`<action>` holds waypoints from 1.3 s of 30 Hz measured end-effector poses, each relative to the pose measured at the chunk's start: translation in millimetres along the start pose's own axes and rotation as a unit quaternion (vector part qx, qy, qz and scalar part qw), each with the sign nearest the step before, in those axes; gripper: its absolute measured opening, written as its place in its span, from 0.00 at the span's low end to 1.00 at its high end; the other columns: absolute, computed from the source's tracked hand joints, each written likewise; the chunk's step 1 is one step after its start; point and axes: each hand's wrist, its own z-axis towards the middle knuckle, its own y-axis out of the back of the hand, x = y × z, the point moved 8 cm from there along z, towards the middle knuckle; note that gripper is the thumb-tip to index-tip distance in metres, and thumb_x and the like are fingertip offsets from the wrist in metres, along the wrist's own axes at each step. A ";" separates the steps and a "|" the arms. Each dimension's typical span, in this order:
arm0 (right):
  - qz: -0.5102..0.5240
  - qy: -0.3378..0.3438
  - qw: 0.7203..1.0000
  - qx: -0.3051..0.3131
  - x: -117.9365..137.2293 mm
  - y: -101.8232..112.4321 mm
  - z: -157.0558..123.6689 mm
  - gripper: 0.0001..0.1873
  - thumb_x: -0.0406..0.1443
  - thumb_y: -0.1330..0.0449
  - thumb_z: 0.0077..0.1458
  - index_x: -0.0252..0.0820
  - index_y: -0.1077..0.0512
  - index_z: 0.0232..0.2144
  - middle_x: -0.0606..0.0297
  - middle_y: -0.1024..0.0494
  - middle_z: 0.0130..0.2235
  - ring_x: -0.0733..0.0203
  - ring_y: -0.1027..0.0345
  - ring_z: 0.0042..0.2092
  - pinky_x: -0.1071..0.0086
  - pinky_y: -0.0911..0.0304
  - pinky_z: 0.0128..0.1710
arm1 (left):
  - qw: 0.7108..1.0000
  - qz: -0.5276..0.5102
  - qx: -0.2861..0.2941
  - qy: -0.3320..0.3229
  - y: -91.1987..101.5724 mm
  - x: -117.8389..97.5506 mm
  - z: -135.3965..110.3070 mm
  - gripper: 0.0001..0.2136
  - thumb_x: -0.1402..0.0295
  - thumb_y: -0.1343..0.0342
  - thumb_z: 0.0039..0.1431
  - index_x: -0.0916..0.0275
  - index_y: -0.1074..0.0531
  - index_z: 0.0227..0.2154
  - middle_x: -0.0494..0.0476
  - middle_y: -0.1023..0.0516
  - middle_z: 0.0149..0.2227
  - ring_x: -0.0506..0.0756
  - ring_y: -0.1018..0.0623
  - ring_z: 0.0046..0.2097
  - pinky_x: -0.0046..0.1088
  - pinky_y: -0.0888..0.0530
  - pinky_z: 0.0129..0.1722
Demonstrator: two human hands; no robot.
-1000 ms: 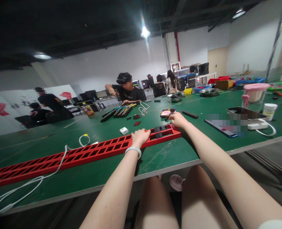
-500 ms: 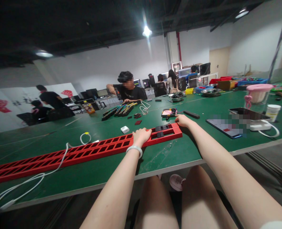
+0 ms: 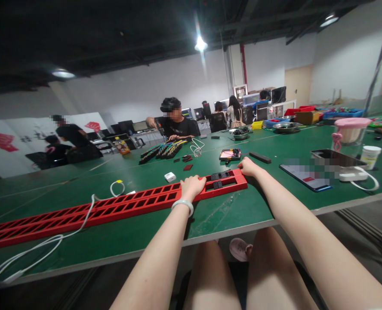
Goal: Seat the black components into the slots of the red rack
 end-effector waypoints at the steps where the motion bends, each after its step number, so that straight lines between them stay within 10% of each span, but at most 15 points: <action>1: -0.003 -0.003 1.000 -0.008 -1.2 -0.1 0.3 0.14 0.41 0.39 0.47 0.34 0.23 0.29 0.57 0.26 0.29 0.51 0.35 0.40 0.63 0.39 0.41 | 1.000 -0.001 -0.002 0.000 0.3 0.3 -0.8 0.19 0.55 0.53 0.61 0.64 0.33 0.45 0.60 0.31 0.48 0.59 0.32 0.50 0.47 0.41 0.52; 16: 0.014 -0.065 0.990 -0.124 -10.3 0.2 -7.5 0.12 0.30 0.44 0.46 0.33 0.24 0.34 0.53 0.38 0.40 0.54 0.38 0.45 0.66 0.43 0.51 | 0.993 -0.033 0.025 -0.109 -5.2 -3.5 -6.9 0.32 0.43 0.65 0.55 0.57 0.43 0.57 0.62 0.43 0.59 0.68 0.48 0.60 0.62 0.55 0.52; 24: 0.078 -0.024 0.976 -0.201 30.2 33.3 -11.9 0.29 0.33 0.42 0.46 0.38 0.40 0.52 0.57 0.37 0.43 0.55 0.37 0.45 0.61 0.39 0.49 | 0.981 -0.050 -0.014 -0.186 8.0 -9.3 -24.7 0.32 0.49 0.57 0.55 0.59 0.48 0.59 0.63 0.47 0.61 0.64 0.51 0.61 0.54 0.56 0.56; 39: 0.216 0.126 0.967 0.035 138.6 40.8 -21.0 0.26 0.31 0.37 0.41 0.41 0.35 0.45 0.61 0.33 0.43 0.60 0.34 0.42 0.66 0.35 0.42 | 0.954 -0.067 -0.013 -0.293 19.1 -15.8 -32.8 0.47 0.38 0.49 0.40 0.63 0.49 0.59 0.70 0.43 0.58 0.70 0.44 0.58 0.56 0.56 0.56</action>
